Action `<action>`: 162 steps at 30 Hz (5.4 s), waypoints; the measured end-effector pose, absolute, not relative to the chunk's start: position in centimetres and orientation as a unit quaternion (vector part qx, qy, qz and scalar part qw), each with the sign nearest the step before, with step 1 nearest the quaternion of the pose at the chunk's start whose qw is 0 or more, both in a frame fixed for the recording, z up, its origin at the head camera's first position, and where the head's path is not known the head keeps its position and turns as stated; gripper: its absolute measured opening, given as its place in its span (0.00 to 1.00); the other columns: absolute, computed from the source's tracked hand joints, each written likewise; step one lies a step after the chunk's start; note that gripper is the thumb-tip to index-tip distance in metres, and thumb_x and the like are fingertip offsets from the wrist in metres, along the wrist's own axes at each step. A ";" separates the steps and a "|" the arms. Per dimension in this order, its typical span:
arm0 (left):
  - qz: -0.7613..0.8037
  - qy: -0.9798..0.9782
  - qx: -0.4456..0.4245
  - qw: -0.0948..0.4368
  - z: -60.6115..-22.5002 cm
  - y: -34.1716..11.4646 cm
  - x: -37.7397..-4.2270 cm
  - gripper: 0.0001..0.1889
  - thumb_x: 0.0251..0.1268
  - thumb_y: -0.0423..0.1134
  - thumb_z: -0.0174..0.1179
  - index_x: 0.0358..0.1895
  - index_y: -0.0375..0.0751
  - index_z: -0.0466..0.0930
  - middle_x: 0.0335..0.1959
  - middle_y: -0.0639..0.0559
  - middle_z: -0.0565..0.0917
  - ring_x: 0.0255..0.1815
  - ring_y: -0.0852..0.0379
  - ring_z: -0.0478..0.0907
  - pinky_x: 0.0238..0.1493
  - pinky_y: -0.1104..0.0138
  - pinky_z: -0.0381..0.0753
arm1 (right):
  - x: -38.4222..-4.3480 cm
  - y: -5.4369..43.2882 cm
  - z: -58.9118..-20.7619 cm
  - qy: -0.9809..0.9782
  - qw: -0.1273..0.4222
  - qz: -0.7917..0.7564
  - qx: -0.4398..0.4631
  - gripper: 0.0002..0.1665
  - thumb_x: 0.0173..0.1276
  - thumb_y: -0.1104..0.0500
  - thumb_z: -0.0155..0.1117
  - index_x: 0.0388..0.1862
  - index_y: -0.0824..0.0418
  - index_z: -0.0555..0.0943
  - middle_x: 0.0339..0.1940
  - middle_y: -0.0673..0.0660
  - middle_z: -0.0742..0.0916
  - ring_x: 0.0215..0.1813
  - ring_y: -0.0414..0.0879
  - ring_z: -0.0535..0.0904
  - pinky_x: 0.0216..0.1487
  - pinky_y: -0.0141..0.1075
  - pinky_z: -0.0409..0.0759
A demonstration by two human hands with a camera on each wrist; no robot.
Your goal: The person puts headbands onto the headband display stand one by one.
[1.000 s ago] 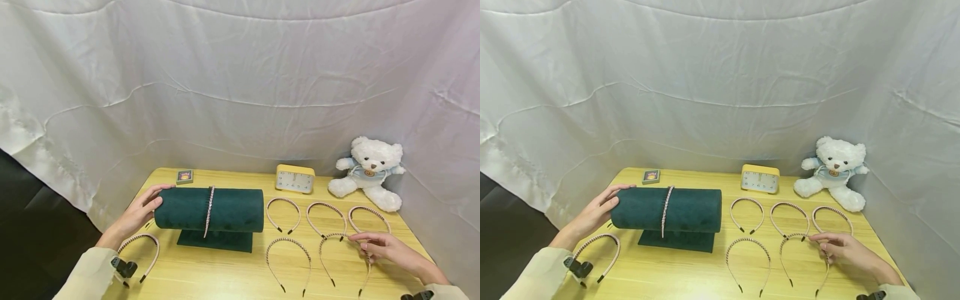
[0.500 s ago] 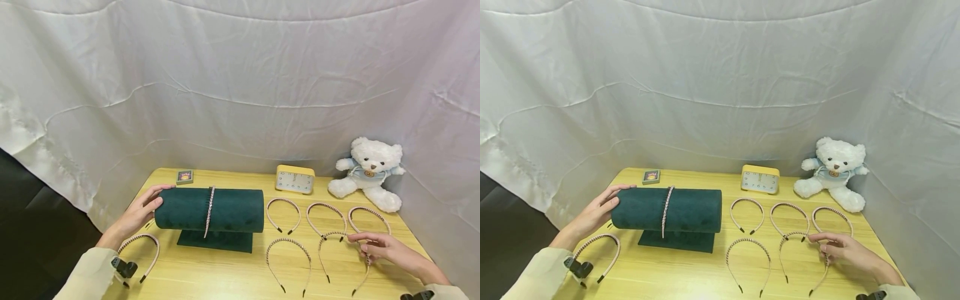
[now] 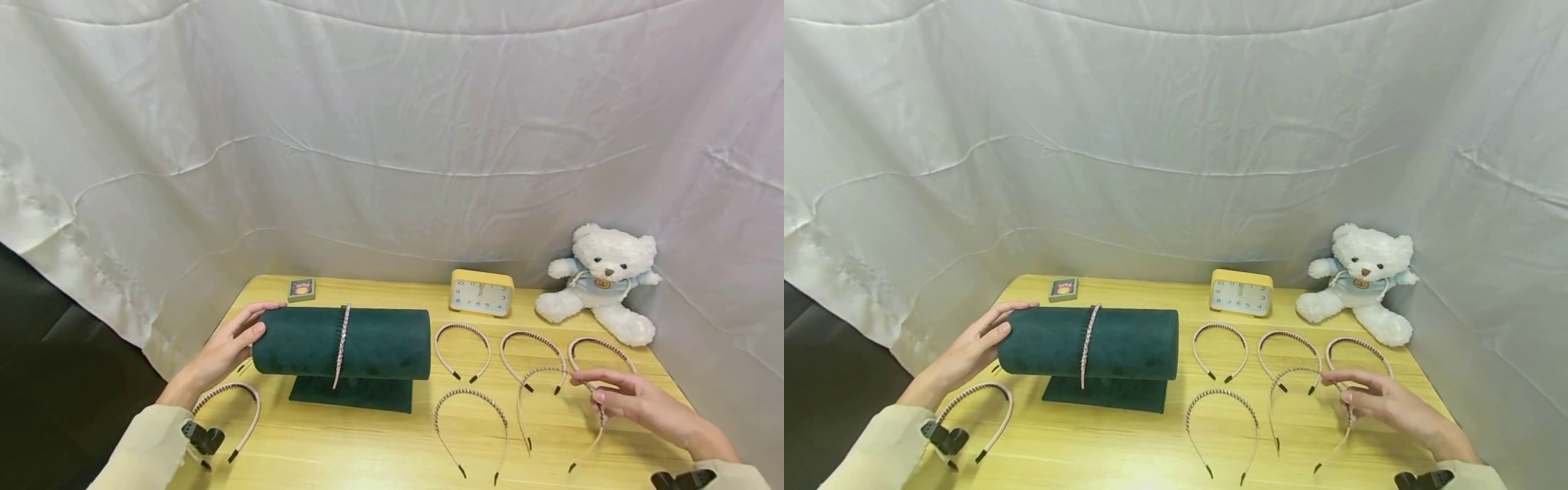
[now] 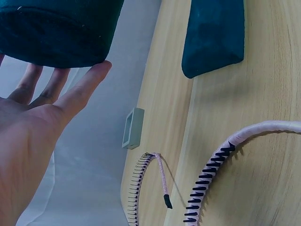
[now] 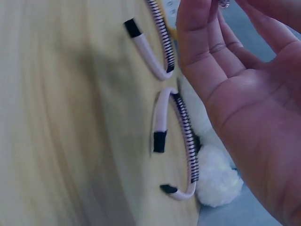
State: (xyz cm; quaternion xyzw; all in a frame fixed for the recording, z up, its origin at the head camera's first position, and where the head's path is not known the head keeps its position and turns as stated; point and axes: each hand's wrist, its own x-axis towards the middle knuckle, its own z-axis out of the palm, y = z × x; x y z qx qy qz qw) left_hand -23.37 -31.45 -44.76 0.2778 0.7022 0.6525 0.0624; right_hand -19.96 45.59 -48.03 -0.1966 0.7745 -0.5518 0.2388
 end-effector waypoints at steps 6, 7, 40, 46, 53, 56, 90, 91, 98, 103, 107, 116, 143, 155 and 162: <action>0.647 0.711 0.269 0.059 -44.7 -31.4 -23.3 0.24 0.93 0.33 0.39 0.84 0.40 0.60 0.83 0.59 0.68 0.74 0.67 0.74 0.60 0.67 0.86 | -20.0 44.8 -47.4 0.729 0.204 -0.609 -0.237 0.28 0.88 0.72 0.42 0.83 0.69 0.66 0.74 0.40 0.81 0.54 0.39 0.85 0.58 0.37 0.87; 0.645 0.714 0.265 0.058 -44.7 -31.5 -23.3 0.24 0.93 0.33 0.39 0.84 0.40 0.60 0.82 0.59 0.68 0.75 0.67 0.74 0.60 0.67 0.86 | -20.0 44.7 -47.3 0.723 0.198 -0.616 -0.242 0.28 0.88 0.73 0.42 0.83 0.69 0.67 0.74 0.40 0.80 0.55 0.39 0.85 0.58 0.36 0.86; 0.632 0.733 0.246 0.060 -44.5 -31.4 -23.3 0.24 0.94 0.36 0.40 0.85 0.45 0.61 0.82 0.62 0.66 0.75 0.70 0.69 0.57 0.69 0.82 | -20.7 36.3 -43.2 0.736 0.063 -0.609 -0.288 0.22 0.85 0.76 0.48 0.72 0.75 0.76 0.60 0.47 0.87 0.48 0.40 0.87 0.47 0.38 0.90; 0.650 0.708 0.268 0.066 -44.6 -31.4 -23.4 0.24 0.94 0.34 0.39 0.85 0.39 0.58 0.81 0.62 0.69 0.71 0.65 0.78 0.60 0.65 0.87 | -21.0 35.0 -43.4 0.741 0.049 -0.610 -0.278 0.22 0.84 0.76 0.51 0.72 0.77 0.74 0.66 0.44 0.88 0.46 0.39 0.89 0.49 0.36 0.89; 0.641 0.720 0.259 0.060 -44.7 -31.5 -23.4 0.24 0.94 0.35 0.39 0.85 0.41 0.59 0.82 0.62 0.67 0.75 0.67 0.73 0.59 0.67 0.85 | -21.8 33.8 -43.8 0.708 0.063 -0.632 -0.309 0.25 0.82 0.79 0.49 0.75 0.76 0.72 0.71 0.48 0.85 0.47 0.38 0.88 0.46 0.38 0.90; 0.642 0.719 0.259 0.059 -44.8 -31.5 -23.4 0.24 0.94 0.35 0.39 0.85 0.40 0.59 0.82 0.61 0.67 0.74 0.67 0.73 0.59 0.67 0.85 | -21.9 33.1 -43.8 0.700 0.068 -0.638 -0.313 0.26 0.82 0.79 0.49 0.76 0.76 0.72 0.67 0.48 0.87 0.47 0.38 0.89 0.46 0.38 0.91; 0.644 0.717 0.257 0.068 -44.7 -31.5 -23.3 0.25 0.94 0.35 0.38 0.85 0.39 0.58 0.87 0.41 0.57 0.75 0.65 0.74 0.63 0.66 0.85 | -22.4 23.5 -41.1 0.689 0.060 -0.649 -0.318 0.19 0.81 0.73 0.60 0.67 0.69 0.80 0.59 0.50 0.85 0.44 0.40 0.89 0.43 0.48 0.93; 0.642 0.719 0.256 0.066 -44.7 -31.5 -23.3 0.25 0.94 0.35 0.38 0.85 0.39 0.58 0.87 0.41 0.57 0.76 0.66 0.73 0.63 0.67 0.85 | -22.4 23.2 -41.1 0.687 0.062 -0.650 -0.319 0.19 0.81 0.73 0.60 0.67 0.70 0.80 0.61 0.50 0.85 0.44 0.40 0.89 0.43 0.49 0.93; 0.640 0.722 0.255 0.064 -44.7 -31.6 -23.4 0.25 0.94 0.35 0.39 0.85 0.40 0.59 0.86 0.51 0.62 0.76 0.66 0.72 0.63 0.67 0.84 | -22.4 21.1 -41.5 0.683 0.069 -0.658 -0.310 0.20 0.81 0.71 0.63 0.69 0.65 0.80 0.66 0.52 0.85 0.45 0.39 0.88 0.43 0.49 0.94; 0.634 0.729 0.251 0.059 -44.7 -31.6 -23.3 0.24 0.94 0.36 0.39 0.85 0.41 0.59 0.84 0.58 0.64 0.78 0.68 0.68 0.63 0.69 0.82 | -22.3 19.6 -41.7 0.685 0.077 -0.666 -0.286 0.25 0.81 0.68 0.65 0.73 0.60 0.78 0.64 0.54 0.83 0.45 0.40 0.89 0.43 0.50 0.94; 0.630 0.735 0.243 0.057 -44.7 -31.5 -23.2 0.24 0.94 0.36 0.39 0.85 0.42 0.60 0.85 0.57 0.63 0.79 0.70 0.67 0.64 0.70 0.80 | -22.2 18.8 -41.9 0.688 0.085 -0.666 -0.277 0.28 0.81 0.67 0.65 0.77 0.65 0.75 0.66 0.64 0.79 0.45 0.41 0.89 0.45 0.52 0.93; 0.639 0.724 0.251 0.066 -44.6 -31.4 -23.2 0.24 0.94 0.35 0.39 0.85 0.40 0.59 0.86 0.49 0.62 0.76 0.67 0.72 0.63 0.67 0.84 | -22.1 18.2 -41.8 0.682 0.076 -0.670 -0.283 0.29 0.80 0.68 0.66 0.78 0.67 0.74 0.67 0.64 0.80 0.43 0.40 0.89 0.42 0.52 0.93; 0.639 0.722 0.255 0.064 -44.6 -31.4 -23.2 0.25 0.94 0.35 0.38 0.85 0.39 0.58 0.87 0.46 0.59 0.77 0.66 0.72 0.64 0.67 0.83 | -23.3 17.0 -42.0 0.763 -0.046 -0.549 -0.338 0.29 0.75 0.65 0.75 0.73 0.53 0.83 0.63 0.59 0.79 0.53 0.47 0.82 0.43 0.41 0.92; 0.652 0.710 0.259 0.070 -44.4 -31.2 -23.2 0.24 0.94 0.34 0.38 0.85 0.39 0.59 0.85 0.54 0.65 0.75 0.64 0.76 0.64 0.66 0.86 | -23.5 16.9 -42.9 0.703 -0.085 -0.587 -0.394 0.28 0.71 0.78 0.69 0.67 0.64 0.82 0.75 0.65 0.77 0.78 0.48 0.75 0.78 0.37 0.76; 0.660 0.702 0.259 0.072 -44.6 -31.3 -23.2 0.24 0.94 0.34 0.39 0.85 0.38 0.59 0.86 0.45 0.62 0.74 0.64 0.77 0.63 0.65 0.86 | -23.8 16.2 -43.2 0.715 -0.084 -0.576 -0.387 0.26 0.73 0.74 0.71 0.66 0.58 0.83 0.76 0.61 0.78 0.79 0.49 0.73 0.76 0.31 0.74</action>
